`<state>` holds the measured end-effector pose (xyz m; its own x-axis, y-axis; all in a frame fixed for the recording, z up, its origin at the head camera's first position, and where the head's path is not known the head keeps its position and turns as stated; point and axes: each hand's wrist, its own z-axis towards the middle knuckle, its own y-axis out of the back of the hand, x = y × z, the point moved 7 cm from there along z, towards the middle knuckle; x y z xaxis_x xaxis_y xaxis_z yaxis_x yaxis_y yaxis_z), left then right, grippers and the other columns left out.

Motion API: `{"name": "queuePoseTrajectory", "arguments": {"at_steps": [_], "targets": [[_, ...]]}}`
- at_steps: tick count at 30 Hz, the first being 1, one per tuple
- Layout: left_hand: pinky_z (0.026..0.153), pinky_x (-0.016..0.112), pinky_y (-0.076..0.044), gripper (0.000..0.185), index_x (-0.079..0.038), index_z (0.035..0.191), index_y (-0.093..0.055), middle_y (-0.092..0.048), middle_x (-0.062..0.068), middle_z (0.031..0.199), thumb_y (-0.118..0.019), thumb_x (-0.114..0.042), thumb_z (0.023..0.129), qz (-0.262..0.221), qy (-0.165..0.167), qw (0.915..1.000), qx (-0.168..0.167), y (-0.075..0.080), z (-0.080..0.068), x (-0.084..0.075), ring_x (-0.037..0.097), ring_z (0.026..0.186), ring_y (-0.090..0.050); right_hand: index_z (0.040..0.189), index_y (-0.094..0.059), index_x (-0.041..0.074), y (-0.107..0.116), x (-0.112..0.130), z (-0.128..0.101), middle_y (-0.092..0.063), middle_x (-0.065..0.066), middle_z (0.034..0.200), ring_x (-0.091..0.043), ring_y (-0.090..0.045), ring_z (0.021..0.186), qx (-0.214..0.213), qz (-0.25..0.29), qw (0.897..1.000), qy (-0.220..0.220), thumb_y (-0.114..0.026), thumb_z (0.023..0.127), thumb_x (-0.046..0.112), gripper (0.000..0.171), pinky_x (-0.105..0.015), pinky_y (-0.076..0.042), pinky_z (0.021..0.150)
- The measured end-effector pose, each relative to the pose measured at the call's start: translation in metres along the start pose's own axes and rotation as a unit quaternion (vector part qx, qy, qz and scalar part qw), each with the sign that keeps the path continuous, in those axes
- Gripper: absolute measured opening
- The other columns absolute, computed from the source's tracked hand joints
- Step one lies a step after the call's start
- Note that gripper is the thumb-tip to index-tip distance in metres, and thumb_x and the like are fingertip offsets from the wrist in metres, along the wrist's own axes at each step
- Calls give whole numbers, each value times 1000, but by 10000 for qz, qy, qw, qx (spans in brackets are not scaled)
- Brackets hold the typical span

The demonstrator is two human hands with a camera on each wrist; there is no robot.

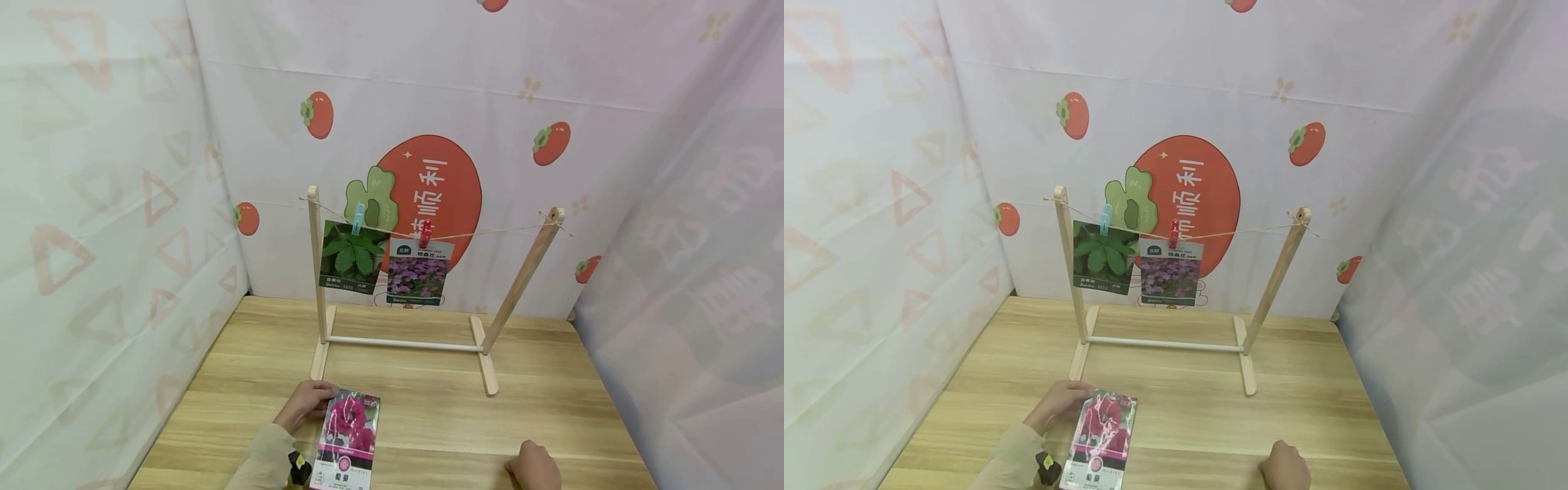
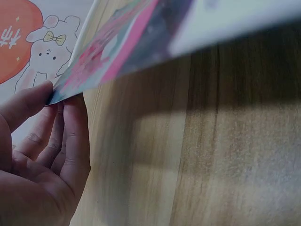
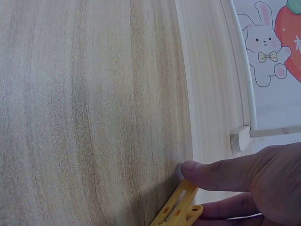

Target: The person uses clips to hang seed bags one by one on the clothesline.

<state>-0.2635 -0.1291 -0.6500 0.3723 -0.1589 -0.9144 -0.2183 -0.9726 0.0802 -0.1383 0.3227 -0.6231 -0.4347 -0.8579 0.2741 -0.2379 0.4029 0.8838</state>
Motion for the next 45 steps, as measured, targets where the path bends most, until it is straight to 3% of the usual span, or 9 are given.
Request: {"name": "queuePoseTrajectory", "arguments": {"at_steps": [5, 14, 19, 24, 30, 37, 45], "targets": [[61, 22, -56, 25, 9, 101, -69, -70, 0, 72, -67, -13, 91, -48, 67, 9999, -75, 0, -2, 0, 7, 62, -64, 83, -64, -11, 0, -1, 0, -59, -9, 65, -22, -51, 61, -55, 42, 10000, -5, -78, 77, 18, 33, -37, -47, 57], [60, 24, -56, 23, 8, 96, -70, -69, 1, 71, -67, -14, 90, -67, -147, 9996, -221, 0, -2, -11, 9, 63, -63, 75, -65, -6, 6, 4, -2, -59, -8, 64, -21, -52, 59, -240, 272, 9993, 104, -72, 80, 18, 26, -35, -46, 55], [60, 24, -55, 22, 7, 93, -70, -68, 1, 72, -68, -14, 89, -147, -134, 9986, -500, 2, -1, -16, 11, 64, -61, 87, -67, -12, 12, 8, -1, -69, -24, 81, -35, -66, 74, -490, 416, 9970, 442, -72, 79, 19, 32, -48, -54, 67], [60, 24, -55, 25, 8, 95, -70, -68, 3, 74, -69, -16, 89, -124, -184, 9973, -700, 2, -2, -22, 11, 66, -61, 94, -66, -15, 14, 11, 1, -68, -30, 90, -44, -66, 83, -638, 436, 9949, 649, -73, 80, 18, 36, -52, -55, 71], [64, 27, -56, 28, 9, 101, -69, -70, 5, 79, -68, -17, 91, -122, -219, 9960, -855, 1, -5, -27, 13, 71, -62, 95, -66, -15, 17, 14, 0, -69, -26, 87, -37, -67, 78, -783, 522, 9919, 854, -73, 80, 17, 36, -50, -54, 69], [66, 28, -57, 27, 9, 102, -69, -70, 7, 81, -68, -15, 91, -228, -271, 9936, -1070, 5, -5, -34, 14, 72, -63, 96, -67, -13, 21, 19, 0, -64, -8, 72, -19, -55, 64, -986, 617, 9882, 994, -73, 81, 16, 33, -40, -51, 60], [67, 26, -57, 26, 9, 102, -69, -70, 5, 82, -68, -14, 91, -389, -393, 9915, -1176, 6, -5, -42, 13, 74, -63, 103, -65, -14, 24, 25, 4, -69, -18, 87, -27, -65, 80, -994, 712, 9851, 1212, -75, 82, 14, 36, -46, -56, 72]]}}
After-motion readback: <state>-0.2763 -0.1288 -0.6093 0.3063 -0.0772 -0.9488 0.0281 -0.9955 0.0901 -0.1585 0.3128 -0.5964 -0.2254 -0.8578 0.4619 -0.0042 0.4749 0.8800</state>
